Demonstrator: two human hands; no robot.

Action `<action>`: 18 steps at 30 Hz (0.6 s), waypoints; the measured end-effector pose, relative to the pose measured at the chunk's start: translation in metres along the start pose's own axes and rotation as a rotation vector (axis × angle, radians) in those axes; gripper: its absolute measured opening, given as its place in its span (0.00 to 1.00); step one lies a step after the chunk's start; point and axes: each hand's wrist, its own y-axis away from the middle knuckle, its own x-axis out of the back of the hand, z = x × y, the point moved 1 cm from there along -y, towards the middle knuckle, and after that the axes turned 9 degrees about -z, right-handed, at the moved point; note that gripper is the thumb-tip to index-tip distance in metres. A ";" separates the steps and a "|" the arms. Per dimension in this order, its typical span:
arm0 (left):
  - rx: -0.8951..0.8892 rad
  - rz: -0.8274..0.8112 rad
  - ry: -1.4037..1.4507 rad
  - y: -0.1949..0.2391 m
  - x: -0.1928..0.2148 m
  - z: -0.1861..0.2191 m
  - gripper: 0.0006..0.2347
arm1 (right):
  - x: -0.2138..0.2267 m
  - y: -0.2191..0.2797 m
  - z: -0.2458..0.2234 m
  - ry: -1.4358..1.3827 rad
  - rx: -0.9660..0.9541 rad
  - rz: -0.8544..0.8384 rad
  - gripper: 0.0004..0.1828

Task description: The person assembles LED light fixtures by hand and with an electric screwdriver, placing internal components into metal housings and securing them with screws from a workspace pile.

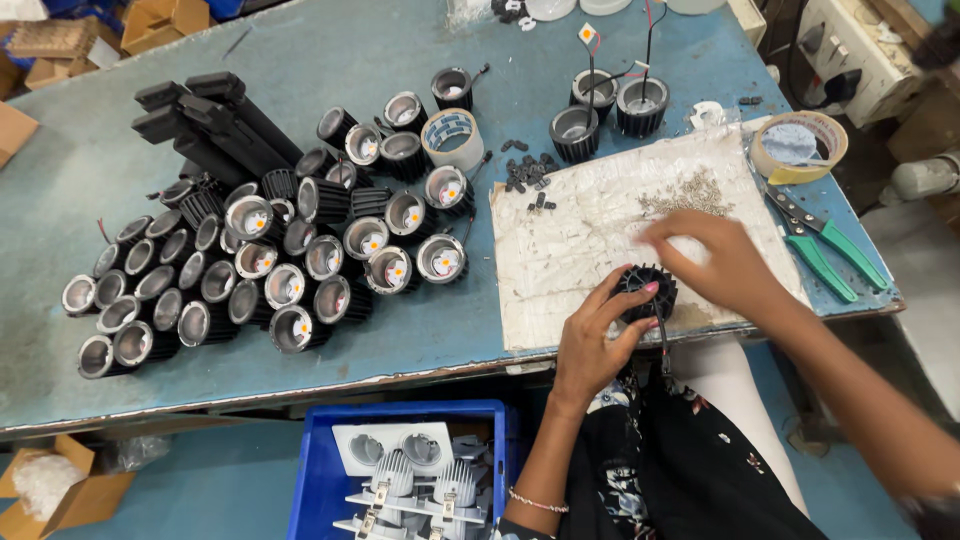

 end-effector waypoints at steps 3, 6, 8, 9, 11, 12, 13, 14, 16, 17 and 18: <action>-0.011 0.006 0.005 0.001 0.001 0.001 0.17 | -0.028 -0.072 0.028 -0.059 0.042 -0.083 0.14; -0.017 0.010 0.015 0.000 0.003 0.002 0.17 | -0.061 -0.131 0.046 -0.083 0.077 -0.212 0.18; -0.016 0.004 0.012 0.000 0.003 0.002 0.17 | -0.079 -0.149 0.052 0.195 0.233 -0.188 0.17; -0.015 0.001 0.014 0.000 0.003 0.002 0.17 | -0.085 -0.154 0.055 0.334 0.307 -0.176 0.16; -0.013 -0.007 0.020 -0.001 0.003 0.001 0.17 | -0.096 -0.156 0.062 0.368 0.224 -0.205 0.12; -0.010 -0.007 0.019 -0.002 0.003 0.000 0.17 | -0.099 -0.157 0.066 0.385 0.182 -0.220 0.10; -0.005 -0.007 0.019 -0.001 0.003 0.000 0.17 | -0.100 -0.157 0.069 0.395 0.176 -0.223 0.09; 0.000 -0.007 0.020 -0.001 0.003 -0.001 0.17 | -0.101 -0.157 0.071 0.405 0.171 -0.226 0.08; -0.008 -0.007 0.021 0.000 0.003 -0.001 0.17 | -0.104 -0.154 0.072 0.421 0.165 -0.224 0.06; -0.013 -0.008 0.021 0.000 0.003 -0.002 0.17 | -0.104 -0.155 0.071 0.428 0.166 -0.218 0.06; -0.012 -0.007 0.016 -0.001 0.003 -0.002 0.17 | -0.103 -0.156 0.069 0.436 0.168 -0.212 0.05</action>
